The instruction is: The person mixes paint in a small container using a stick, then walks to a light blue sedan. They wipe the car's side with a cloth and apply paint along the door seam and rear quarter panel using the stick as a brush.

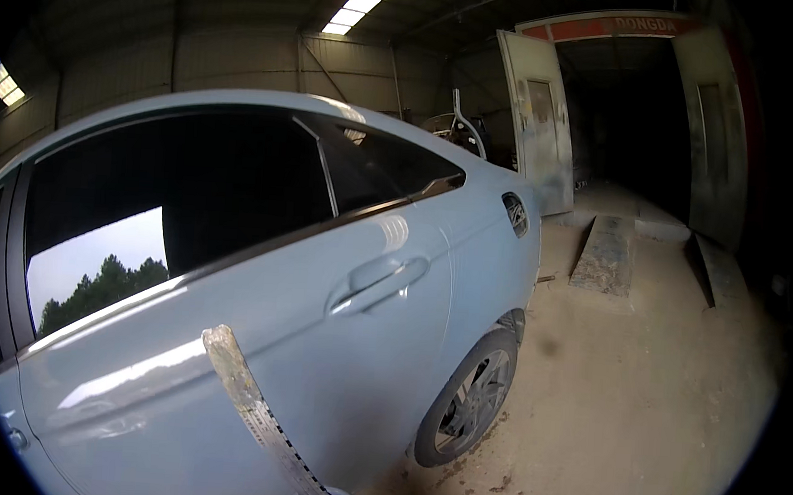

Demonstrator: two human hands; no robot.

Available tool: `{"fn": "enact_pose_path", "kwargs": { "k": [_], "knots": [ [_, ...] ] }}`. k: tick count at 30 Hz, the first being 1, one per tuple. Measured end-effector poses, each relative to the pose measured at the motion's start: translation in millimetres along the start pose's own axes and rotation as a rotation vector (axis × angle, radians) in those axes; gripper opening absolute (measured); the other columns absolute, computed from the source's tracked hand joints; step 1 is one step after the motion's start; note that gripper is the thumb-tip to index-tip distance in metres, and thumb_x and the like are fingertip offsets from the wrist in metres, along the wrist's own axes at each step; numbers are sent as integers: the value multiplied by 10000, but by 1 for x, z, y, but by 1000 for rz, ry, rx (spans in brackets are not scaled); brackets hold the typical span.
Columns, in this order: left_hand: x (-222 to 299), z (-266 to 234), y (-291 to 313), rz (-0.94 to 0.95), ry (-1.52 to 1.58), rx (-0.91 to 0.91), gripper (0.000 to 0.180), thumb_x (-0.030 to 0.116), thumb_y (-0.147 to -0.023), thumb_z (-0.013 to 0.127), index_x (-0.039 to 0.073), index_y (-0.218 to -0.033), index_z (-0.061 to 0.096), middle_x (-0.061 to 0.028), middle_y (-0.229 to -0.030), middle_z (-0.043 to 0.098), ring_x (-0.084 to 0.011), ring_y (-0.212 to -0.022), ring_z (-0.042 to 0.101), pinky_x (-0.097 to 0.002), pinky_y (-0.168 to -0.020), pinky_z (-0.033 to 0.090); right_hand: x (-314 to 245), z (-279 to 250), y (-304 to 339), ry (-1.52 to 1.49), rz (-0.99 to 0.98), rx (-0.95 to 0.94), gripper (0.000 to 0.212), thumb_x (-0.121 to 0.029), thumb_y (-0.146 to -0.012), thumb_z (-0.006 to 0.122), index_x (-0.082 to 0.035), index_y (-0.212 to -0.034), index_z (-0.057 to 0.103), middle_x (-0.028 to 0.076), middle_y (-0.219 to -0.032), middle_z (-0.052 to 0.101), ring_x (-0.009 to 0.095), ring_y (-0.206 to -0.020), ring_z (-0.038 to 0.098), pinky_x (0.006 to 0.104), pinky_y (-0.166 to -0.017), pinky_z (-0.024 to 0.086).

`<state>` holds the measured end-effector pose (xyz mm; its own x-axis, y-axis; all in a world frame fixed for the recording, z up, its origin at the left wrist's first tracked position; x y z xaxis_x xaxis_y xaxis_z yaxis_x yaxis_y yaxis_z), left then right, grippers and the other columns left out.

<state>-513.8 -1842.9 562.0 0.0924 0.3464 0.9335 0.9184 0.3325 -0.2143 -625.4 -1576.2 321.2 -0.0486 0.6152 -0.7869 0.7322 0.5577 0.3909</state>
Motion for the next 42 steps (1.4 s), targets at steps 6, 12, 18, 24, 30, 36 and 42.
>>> {"fn": "enact_pose_path", "kwargs": {
  "k": [6, 12, 18, 24, 30, 36, 42],
  "knots": [
    [157, 32, -64, -18, 17, 9, 667, 162, -707, 824, 44, -1273, 492, -94, -1187, 557, -245, -1159, 492, -394, -1022, 350, 17, -13, 167, 405, 296, -104, 948, -656, -852, 466, -13, -1478, 158, 238, -1532, 62, 437, -1402, 58, 534, -1123, 183],
    [321, 62, -132, -39, 47, 47, 693, 167, -693, 834, 45, -1273, 475, -94, -1175, 551, -245, -1144, 494, -401, -1006, 360, 33, -78, 252, -132, 113, 86, 603, -573, -851, 554, 0, -1005, 661, 187, -964, 644, 277, -895, 603, 408, -772, 500],
    [424, 81, -189, -16, 55, 119, 720, 172, -678, 845, 46, -1273, 459, -94, -1162, 545, -246, -1129, 496, -409, -991, 370, 39, -298, 190, -402, 227, 271, 427, -453, -813, 709, -30, -839, 660, 67, -637, 612, 162, -509, 549, 320, -485, 471],
    [550, 57, -232, 536, -273, 337, 765, 230, -609, 890, 60, -1217, 458, -72, -1056, 542, -221, -993, 533, -397, -883, 424, -169, -632, 1, -56, -172, 618, 420, -340, -825, 717, 17, -1031, 637, 124, -943, 695, 204, -888, 652, 322, -823, 512],
    [518, 27, -271, 126, -267, 597, 719, 210, -574, 892, 59, -1158, 500, -55, -954, 562, -197, -892, 559, -355, -808, 456, -447, -827, -60, -253, -385, 743, 430, -290, -779, 752, 39, -1025, 625, 117, -867, 669, 182, -782, 630, 300, -756, 514],
    [542, 22, -314, -53, -175, 730, 718, 165, -568, 882, 62, -1165, 497, -48, -969, 567, -190, -908, 565, -352, -824, 457, -612, -916, -165, -13, -463, 688, 592, -370, -753, 748, 44, -1146, 592, 206, -1086, 646, 287, -1018, 623, 356, -894, 479],
    [562, 51, -293, -153, -154, 1112, 720, 119, -562, 873, 66, -1172, 494, -41, -984, 572, -182, -923, 571, -348, -841, 458, -738, -966, -289, -29, -612, 470, 685, -370, -734, 731, 58, -1227, 523, 253, -1219, 559, 338, -1173, 519, 416, -1007, 390]
  ]
}}
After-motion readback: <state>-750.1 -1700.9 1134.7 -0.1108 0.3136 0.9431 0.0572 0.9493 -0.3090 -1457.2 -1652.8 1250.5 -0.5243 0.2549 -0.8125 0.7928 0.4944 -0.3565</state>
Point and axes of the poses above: each hand's wrist, its own y-axis away from the middle knuckle, its own z-axis out of the palm, x = y × z, the point moved 9 cm from there along -y, towards the middle knuckle
